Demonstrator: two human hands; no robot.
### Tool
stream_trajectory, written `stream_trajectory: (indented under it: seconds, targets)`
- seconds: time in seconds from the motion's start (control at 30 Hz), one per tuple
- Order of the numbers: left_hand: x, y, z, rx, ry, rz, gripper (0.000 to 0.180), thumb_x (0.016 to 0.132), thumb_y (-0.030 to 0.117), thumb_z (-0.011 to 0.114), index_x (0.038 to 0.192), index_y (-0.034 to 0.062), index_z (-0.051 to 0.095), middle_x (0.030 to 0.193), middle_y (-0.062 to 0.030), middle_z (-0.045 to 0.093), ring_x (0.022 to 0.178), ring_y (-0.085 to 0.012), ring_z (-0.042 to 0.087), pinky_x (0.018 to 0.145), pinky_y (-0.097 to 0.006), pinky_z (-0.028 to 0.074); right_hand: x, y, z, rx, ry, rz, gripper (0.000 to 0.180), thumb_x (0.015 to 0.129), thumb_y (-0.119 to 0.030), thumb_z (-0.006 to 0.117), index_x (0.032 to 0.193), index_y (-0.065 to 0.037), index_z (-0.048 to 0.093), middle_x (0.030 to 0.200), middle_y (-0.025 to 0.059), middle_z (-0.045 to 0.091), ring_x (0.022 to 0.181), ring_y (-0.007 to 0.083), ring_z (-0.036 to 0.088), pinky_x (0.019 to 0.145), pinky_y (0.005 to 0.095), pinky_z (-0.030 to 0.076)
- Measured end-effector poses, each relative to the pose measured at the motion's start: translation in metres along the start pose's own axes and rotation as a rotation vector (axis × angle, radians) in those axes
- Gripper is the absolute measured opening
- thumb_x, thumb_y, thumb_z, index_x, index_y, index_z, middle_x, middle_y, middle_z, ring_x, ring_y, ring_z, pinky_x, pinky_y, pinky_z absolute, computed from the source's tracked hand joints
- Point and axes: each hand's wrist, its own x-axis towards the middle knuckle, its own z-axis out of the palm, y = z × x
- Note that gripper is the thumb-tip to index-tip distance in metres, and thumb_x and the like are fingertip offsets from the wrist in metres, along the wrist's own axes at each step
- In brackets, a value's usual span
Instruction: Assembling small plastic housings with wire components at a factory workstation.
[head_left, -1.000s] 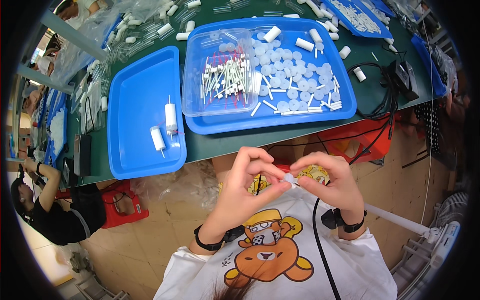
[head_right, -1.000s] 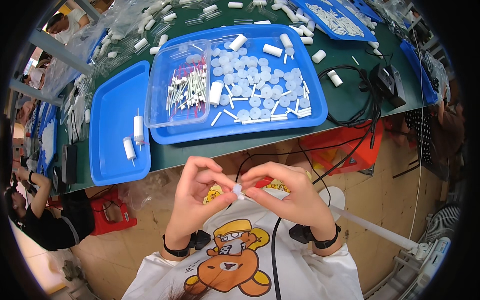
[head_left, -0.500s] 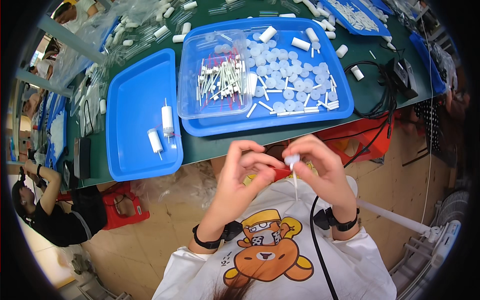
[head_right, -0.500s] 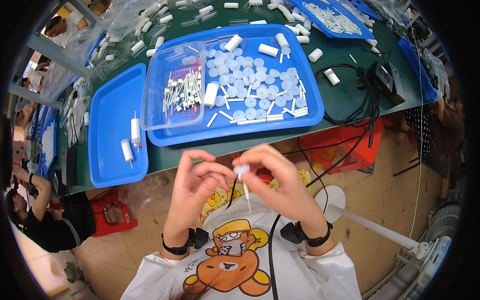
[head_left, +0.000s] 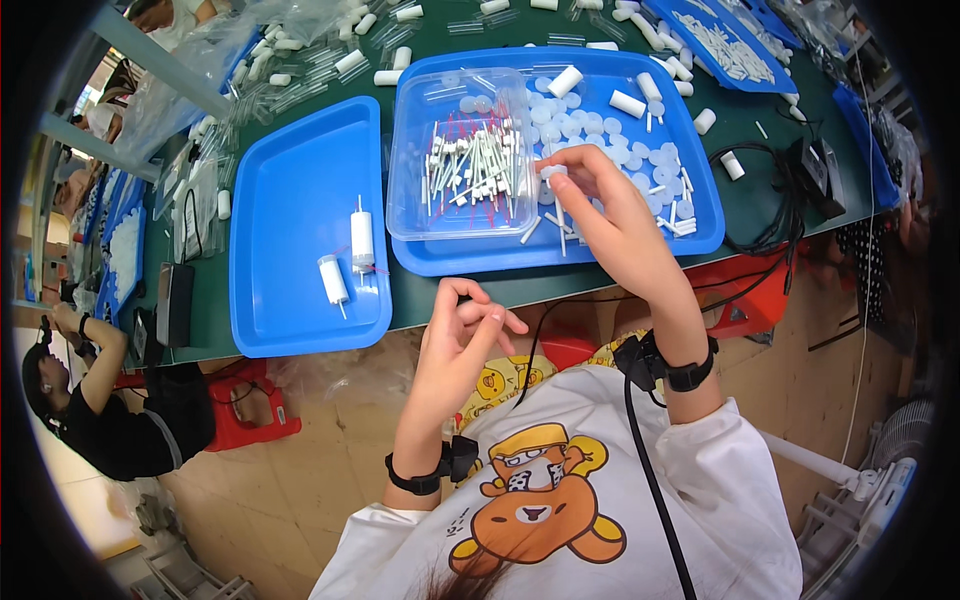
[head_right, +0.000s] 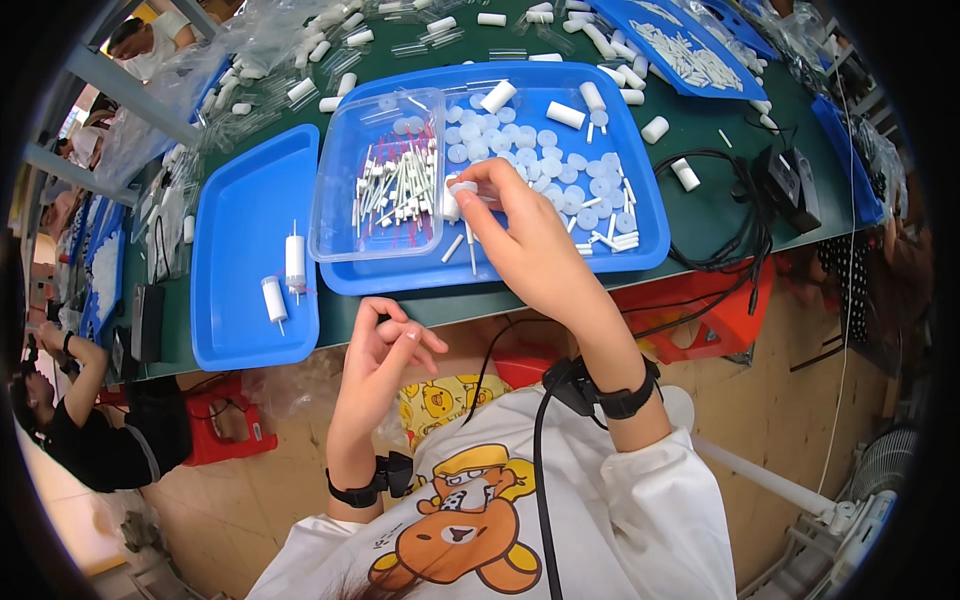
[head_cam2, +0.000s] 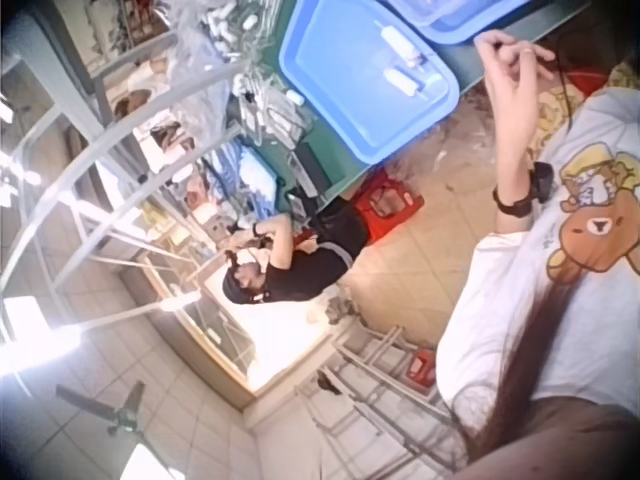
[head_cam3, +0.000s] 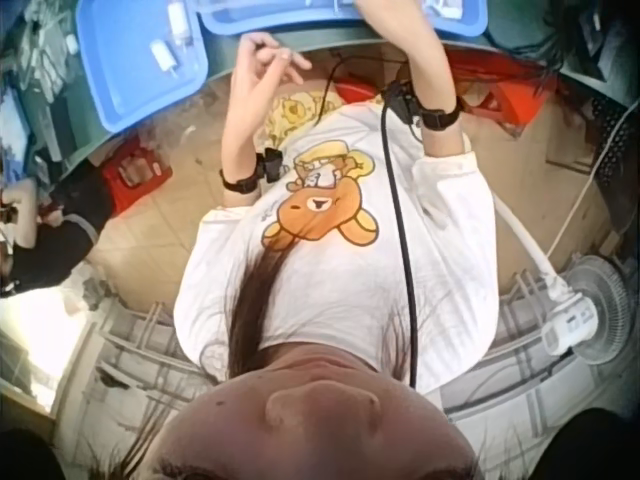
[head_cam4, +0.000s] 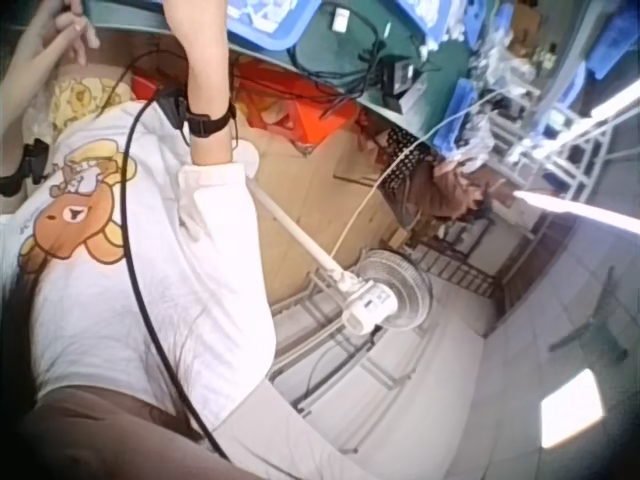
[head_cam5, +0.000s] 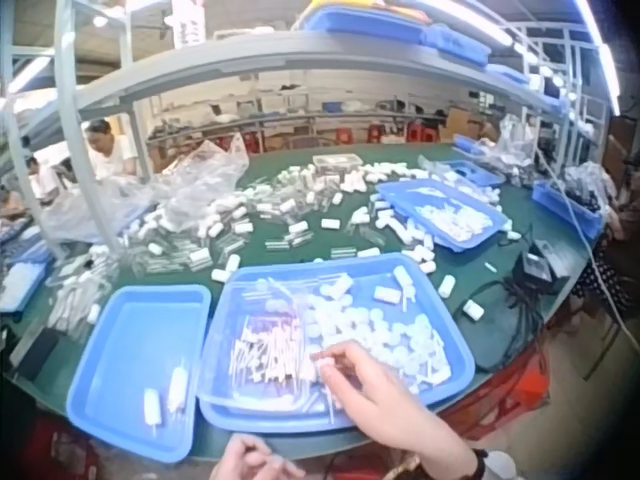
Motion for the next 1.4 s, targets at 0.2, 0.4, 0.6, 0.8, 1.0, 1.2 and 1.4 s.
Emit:
stream_trajectory:
  seconds: [0.2,0.4,0.6,0.8,1.0,1.2,1.4]
  targets:
    - [0.001,0.001,-0.003,-0.008,-0.013,-0.002,0.012,0.093,0.009,0.044,0.097,0.0039,0.034,0.085,-0.0143,0.062,0.067,-0.012,0.056,0.064,-0.024,0.045,0.011,0.006,0.005,-0.062,0.041,-0.117,0.025,0.092,-0.021,0.048,0.103,0.001,0.048,0.093,0.0179,0.061,0.093,0.0271,0.06,0.081,0.0345,0.044]
    - [0.0,-0.001,-0.001,-0.021,-0.007,-0.013,0.012,0.093,0.008,0.044,0.097,0.0039,0.034,0.085,-0.0143,0.062,0.068,-0.0117,0.056,0.065,-0.024,0.046,0.009,0.005,0.004,-0.05,0.053,-0.092,0.023,0.091,-0.019,0.049,0.103,0.001,0.049,0.095,0.0174,0.061,0.095,0.0267,0.06,0.082,0.0341,0.044]
    - [-0.002,-0.001,0.003,0.03,0.01,0.027,0.012,0.092,0.007,0.044,0.096,0.0055,0.033,0.084,-0.0166,0.061,0.069,-0.0154,0.058,0.065,-0.025,0.047,0.0,0.002,-0.003,-0.004,0.146,-0.088,0.021,0.091,-0.016,0.05,0.102,0.001,0.05,0.101,0.0155,0.062,0.096,0.0234,0.059,0.082,0.0323,0.045]
    - [-0.006,0.001,0.008,-0.022,0.031,0.015,0.01,0.093,0.01,0.041,0.099,0.0033,0.038,0.086,-0.0165,0.061,0.072,-0.0168,0.059,0.069,-0.028,0.047,-0.035,-0.011,-0.009,0.328,0.089,-0.069,0.016,0.092,-0.008,0.046,0.105,0.001,0.048,0.11,0.0142,0.059,0.103,0.018,0.056,0.088,0.0296,0.042]
    - [-0.01,0.012,0.032,-0.328,-0.087,0.116,0.025,0.095,0.011,0.039,0.117,-0.0002,0.037,0.104,-0.0173,0.057,0.088,-0.0209,0.061,0.081,-0.031,0.046,-0.076,-0.029,-0.011,0.549,-0.058,-0.045,0.017,0.091,-0.001,0.042,0.108,0.001,0.045,0.114,0.0196,0.056,0.107,0.0205,0.052,0.092,0.0335,0.04]
    - [-0.005,0.021,0.05,-0.386,-0.08,0.066,0.035,0.09,0.005,0.048,0.123,-0.0043,0.04,0.111,-0.0168,0.055,0.101,-0.0196,0.057,0.088,-0.031,0.046,-0.087,-0.022,-0.011,0.565,-0.13,-0.124,0.02,0.09,0.001,0.042,0.11,0.001,0.042,0.116,0.0229,0.053,0.108,0.0231,0.051,0.091,0.0373,0.042]
    - [-0.008,0.02,0.048,-0.315,-0.057,0.08,0.042,0.083,-0.003,0.058,0.122,-0.0045,0.042,0.108,-0.0144,0.056,0.1,-0.0191,0.058,0.086,-0.03,0.047,-0.093,-0.019,-0.013,0.584,-0.129,-0.104,0.02,0.091,-0.002,0.041,0.111,0.001,0.043,0.113,0.0215,0.054,0.107,0.0241,0.052,0.091,0.0371,0.043]
